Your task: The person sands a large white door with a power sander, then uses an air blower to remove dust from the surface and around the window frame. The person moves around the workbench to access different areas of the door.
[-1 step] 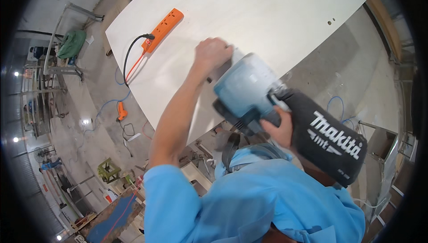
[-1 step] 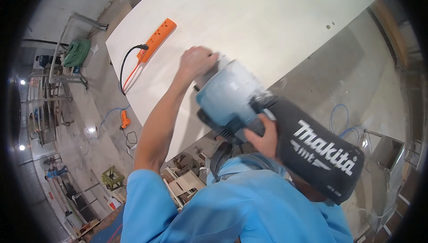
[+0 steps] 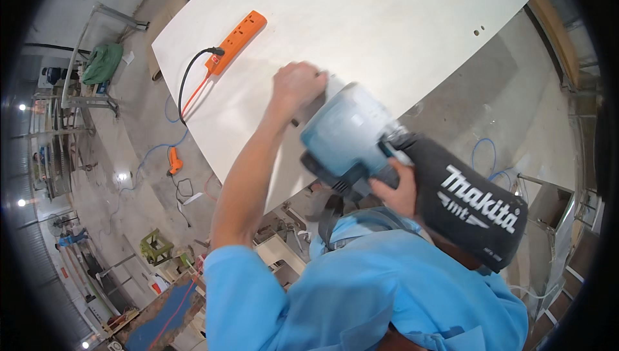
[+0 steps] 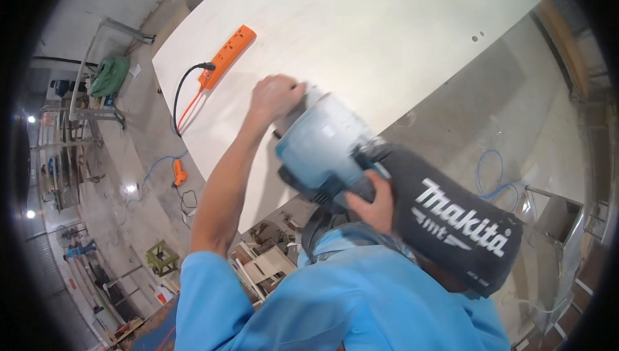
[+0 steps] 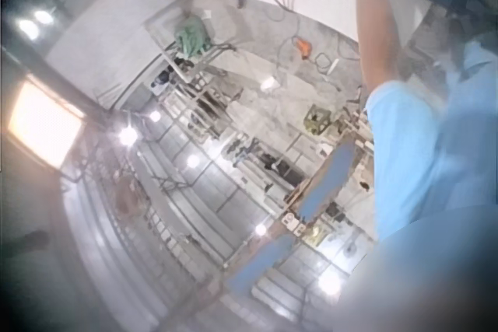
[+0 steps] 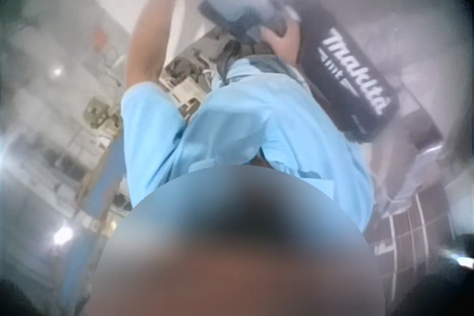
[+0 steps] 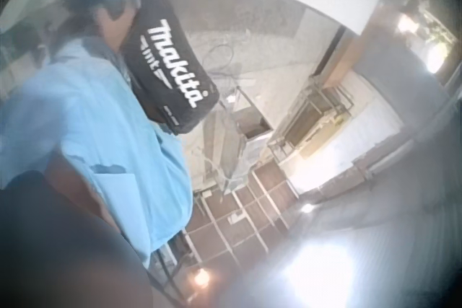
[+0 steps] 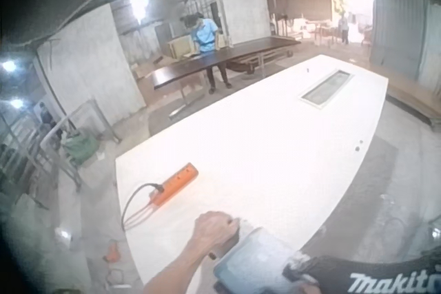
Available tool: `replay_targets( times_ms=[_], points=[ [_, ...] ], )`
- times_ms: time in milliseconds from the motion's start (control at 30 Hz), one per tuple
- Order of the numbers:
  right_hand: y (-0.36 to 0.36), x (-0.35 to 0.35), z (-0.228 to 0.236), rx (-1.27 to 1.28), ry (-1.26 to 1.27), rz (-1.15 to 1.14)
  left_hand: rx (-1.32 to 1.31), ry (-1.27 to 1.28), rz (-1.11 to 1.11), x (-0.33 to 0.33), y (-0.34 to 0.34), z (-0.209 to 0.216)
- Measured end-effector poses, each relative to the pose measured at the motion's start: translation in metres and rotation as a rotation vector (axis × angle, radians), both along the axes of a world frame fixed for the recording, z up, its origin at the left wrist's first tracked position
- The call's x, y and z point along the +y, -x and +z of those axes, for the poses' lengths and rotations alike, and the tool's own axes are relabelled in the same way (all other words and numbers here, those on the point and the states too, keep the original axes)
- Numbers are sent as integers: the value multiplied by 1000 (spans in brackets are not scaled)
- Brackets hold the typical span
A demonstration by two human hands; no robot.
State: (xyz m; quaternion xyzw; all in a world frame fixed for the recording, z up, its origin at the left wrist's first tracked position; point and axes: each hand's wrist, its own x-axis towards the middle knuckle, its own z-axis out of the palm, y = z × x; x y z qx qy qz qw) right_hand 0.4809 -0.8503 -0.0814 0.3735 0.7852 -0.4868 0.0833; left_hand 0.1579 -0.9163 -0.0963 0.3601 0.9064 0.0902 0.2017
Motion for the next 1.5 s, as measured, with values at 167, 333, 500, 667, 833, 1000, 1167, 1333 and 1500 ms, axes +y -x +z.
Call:
replay_targets(
  times_ms=[167, 333, 500, 667, 833, 1000, 1167, 1333, 1500],
  points=[
    [3, -99, -11, 183, 238, 140, 127, -80, 138, -160, -14, -11],
    [14, -173, -36, 226, 136, 356, 117, -98, 336, -278, -27, -3],
    [10, -183, -72, 496, -705, 815, 87, -58, 548, -327, -44, 0],
    [40, -163, -51, 311, 23, 330, 187, -67, 629, -284, -25, -10],
    [74, -57, -29, 184, 140, 286, 250, -195, 396, -160, 30, -24],
    [73, 61, -21, 211, 26, 154, 82, -311, 180, 8, 65, -19],
    [47, 140, 3, 191, 14, -89, 3, -187, -55, 159, 44, -15],
    [1, 166, -2, 279, 161, -205, 113, -172, -250, 227, 7, -25],
    [-20, 120, -4, 288, 198, -112, 80, -104, -297, 188, -2, -28]
  ],
)
